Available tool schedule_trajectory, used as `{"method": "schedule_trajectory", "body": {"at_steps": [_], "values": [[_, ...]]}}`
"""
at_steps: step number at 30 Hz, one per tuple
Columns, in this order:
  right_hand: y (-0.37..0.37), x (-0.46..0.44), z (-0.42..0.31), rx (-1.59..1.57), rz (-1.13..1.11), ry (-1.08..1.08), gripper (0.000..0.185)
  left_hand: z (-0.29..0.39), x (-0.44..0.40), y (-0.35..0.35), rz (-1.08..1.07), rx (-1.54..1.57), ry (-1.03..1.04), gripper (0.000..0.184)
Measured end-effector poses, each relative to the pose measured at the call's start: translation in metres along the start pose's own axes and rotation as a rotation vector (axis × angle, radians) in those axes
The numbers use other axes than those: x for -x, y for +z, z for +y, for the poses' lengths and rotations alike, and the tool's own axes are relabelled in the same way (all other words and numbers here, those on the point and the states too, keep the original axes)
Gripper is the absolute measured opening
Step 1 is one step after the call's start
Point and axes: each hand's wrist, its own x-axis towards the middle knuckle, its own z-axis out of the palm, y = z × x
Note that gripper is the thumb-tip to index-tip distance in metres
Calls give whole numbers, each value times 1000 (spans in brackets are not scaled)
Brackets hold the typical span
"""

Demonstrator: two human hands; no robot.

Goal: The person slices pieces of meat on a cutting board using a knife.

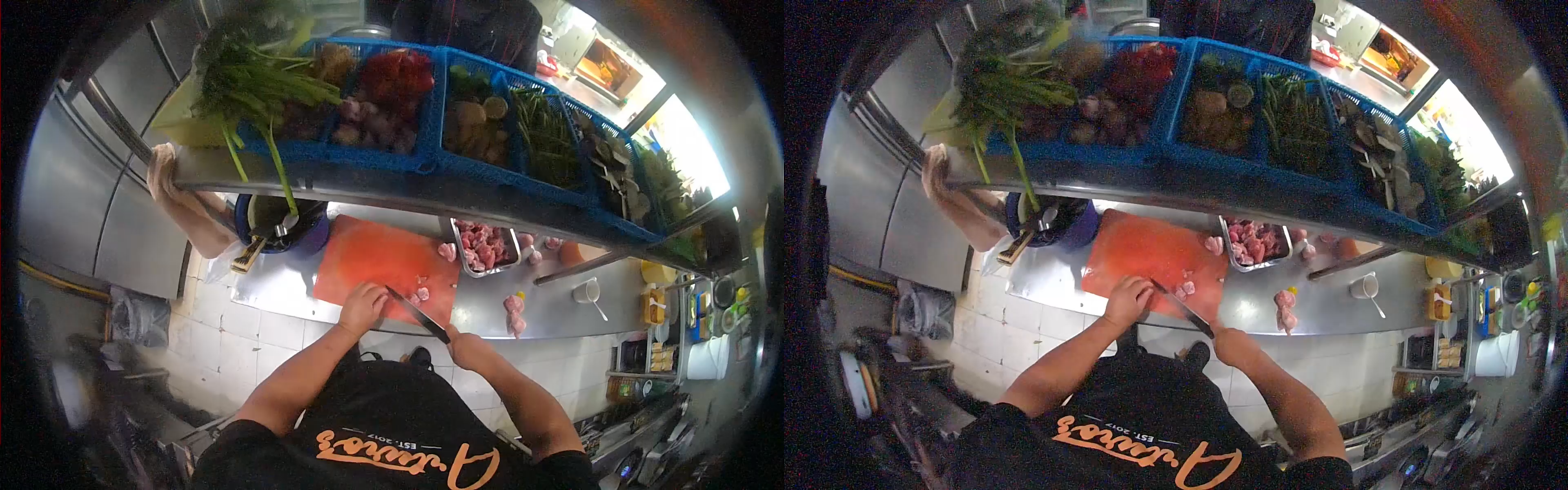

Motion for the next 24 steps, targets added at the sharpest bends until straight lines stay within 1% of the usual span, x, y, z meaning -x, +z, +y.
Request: {"method": "schedule_trajectory", "body": {"at_steps": [3,4,7,9,13,16,19,20,22,23,24], "values": [[2,-15,-2,7,91,16,39,-1,-10,0,-5,72,51,14],[8,-21,-3,15,170,-21,37,-3,-10,1,-27,65,59,14],[0,-18,-24,90,207,-10,33,-9,-14,-1,-69,9,67,17],[-6,-12,-34,97,170,-32,34,-8,-10,-12,-70,-76,37,18],[-33,12,-69,41,148,-30,33,-17,-5,-1,-64,-72,28,19],[-41,4,-70,-23,45,-67,37,-19,-10,1,-70,-71,36,18],[5,-51,-50,-53,251,-153,32,-25,-8,0,-71,-71,77,16],[21,-70,-46,12,464,-257,32,-24,-11,-2,-75,-60,86,14],[29,-95,-52,146,896,-469,33,-23,-15,-2,-74,-67,96,12],[33,-95,-46,196,854,-488,37,-22,-14,-3,-75,-86,95,13],[15,-78,-54,246,812,-505,41,-23,-13,-3,-77,-104,94,13]]}}
